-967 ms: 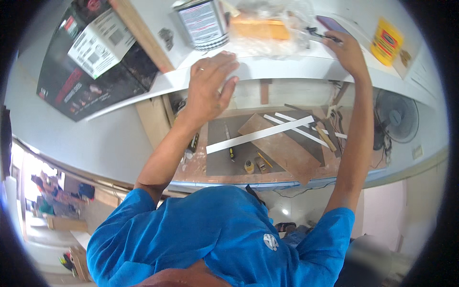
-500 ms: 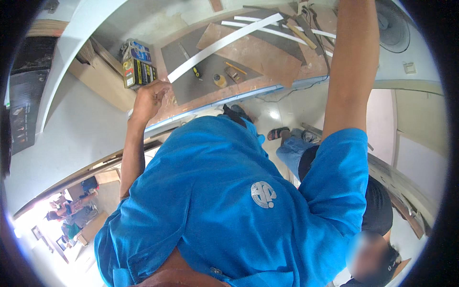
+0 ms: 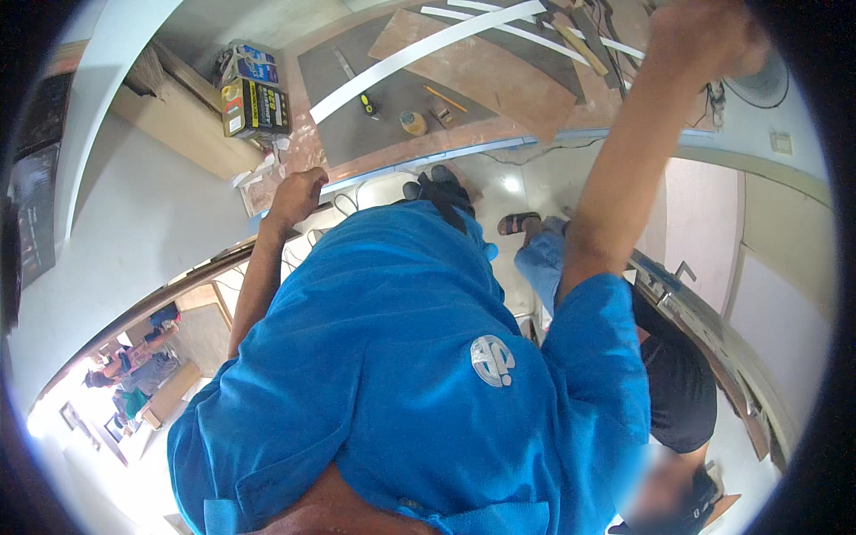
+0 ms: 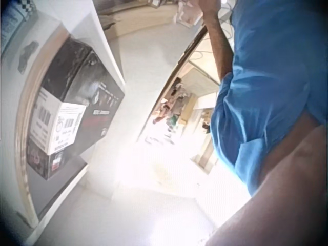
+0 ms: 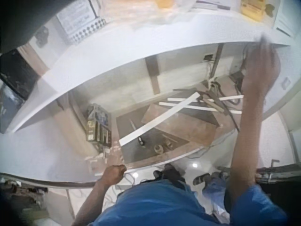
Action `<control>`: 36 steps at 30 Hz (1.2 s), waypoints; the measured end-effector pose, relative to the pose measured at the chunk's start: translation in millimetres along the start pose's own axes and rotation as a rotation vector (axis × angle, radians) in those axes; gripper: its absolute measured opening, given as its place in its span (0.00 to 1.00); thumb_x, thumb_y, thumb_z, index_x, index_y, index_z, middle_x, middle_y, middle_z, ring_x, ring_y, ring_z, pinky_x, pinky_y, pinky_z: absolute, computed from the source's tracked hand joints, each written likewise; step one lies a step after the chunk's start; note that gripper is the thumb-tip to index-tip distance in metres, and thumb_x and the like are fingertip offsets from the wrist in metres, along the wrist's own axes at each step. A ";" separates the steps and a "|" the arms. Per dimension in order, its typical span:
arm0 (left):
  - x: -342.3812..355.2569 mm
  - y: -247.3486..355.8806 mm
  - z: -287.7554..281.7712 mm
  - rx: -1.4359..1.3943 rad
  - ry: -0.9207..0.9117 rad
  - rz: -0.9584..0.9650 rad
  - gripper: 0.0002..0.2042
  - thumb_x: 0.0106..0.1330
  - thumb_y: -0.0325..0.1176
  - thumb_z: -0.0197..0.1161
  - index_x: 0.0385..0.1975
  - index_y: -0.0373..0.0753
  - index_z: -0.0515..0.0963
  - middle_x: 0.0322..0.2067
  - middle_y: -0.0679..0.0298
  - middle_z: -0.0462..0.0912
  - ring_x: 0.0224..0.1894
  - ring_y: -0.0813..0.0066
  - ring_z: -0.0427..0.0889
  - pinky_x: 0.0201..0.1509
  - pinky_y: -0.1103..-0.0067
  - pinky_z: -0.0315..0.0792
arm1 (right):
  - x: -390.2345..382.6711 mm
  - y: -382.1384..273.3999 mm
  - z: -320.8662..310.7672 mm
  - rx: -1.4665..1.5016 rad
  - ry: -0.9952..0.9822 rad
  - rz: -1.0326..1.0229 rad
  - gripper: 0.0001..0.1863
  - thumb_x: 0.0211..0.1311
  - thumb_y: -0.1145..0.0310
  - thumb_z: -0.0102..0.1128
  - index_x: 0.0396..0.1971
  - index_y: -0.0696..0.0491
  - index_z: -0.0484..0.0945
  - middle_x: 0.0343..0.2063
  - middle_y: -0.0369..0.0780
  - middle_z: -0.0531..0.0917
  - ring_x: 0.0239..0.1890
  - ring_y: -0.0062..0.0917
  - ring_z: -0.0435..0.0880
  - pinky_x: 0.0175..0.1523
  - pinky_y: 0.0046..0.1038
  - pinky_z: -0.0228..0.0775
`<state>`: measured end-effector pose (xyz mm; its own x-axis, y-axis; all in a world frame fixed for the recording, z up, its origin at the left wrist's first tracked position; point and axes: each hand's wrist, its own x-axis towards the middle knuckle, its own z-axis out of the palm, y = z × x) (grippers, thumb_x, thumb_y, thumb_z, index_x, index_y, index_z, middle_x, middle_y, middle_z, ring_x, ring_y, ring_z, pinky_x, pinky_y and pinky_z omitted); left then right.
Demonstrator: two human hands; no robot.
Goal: The person uses a utility knife to cut and fit a thin wooden trim piece along the top edge of a white wall cabinet. They repeatedly measure, cut, and adjust the trim to align with the cabinet edge.
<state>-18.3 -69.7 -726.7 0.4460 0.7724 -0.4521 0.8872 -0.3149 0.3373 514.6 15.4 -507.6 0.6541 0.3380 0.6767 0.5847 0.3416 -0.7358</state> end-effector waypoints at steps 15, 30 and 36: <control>47.0 -7.8 12.8 0.036 -0.181 0.244 0.17 0.63 0.36 0.71 0.49 0.34 0.82 0.46 0.44 0.86 0.49 0.45 0.85 0.54 0.60 0.77 | -376.4 99.4 -34.2 0.276 -0.373 0.841 0.06 0.74 0.68 0.61 0.41 0.54 0.83 0.34 0.27 0.80 0.35 0.12 0.72 0.40 0.20 0.66; 81.7 77.3 -39.6 0.037 -0.048 0.325 0.11 0.67 0.34 0.56 0.42 0.38 0.80 0.40 0.44 0.84 0.45 0.38 0.82 0.49 0.51 0.74 | -175.6 68.1 -45.0 0.462 -0.074 0.709 0.12 0.78 0.59 0.58 0.44 0.52 0.82 0.20 0.26 0.72 0.22 0.09 0.67 0.26 0.17 0.58; 71.1 74.0 -47.8 0.003 -0.036 0.207 0.10 0.65 0.34 0.58 0.43 0.39 0.79 0.40 0.44 0.85 0.46 0.40 0.83 0.50 0.52 0.75 | -140.3 4.5 -14.6 0.517 -0.085 0.571 0.12 0.76 0.61 0.60 0.47 0.55 0.82 0.27 0.30 0.78 0.28 0.11 0.72 0.33 0.17 0.63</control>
<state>73.5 -11.7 -694.4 0.6226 0.6710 -0.4027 0.7766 -0.4663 0.4236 432.5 -43.2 -606.2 0.7352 0.6440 0.2112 -0.1443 0.4533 -0.8796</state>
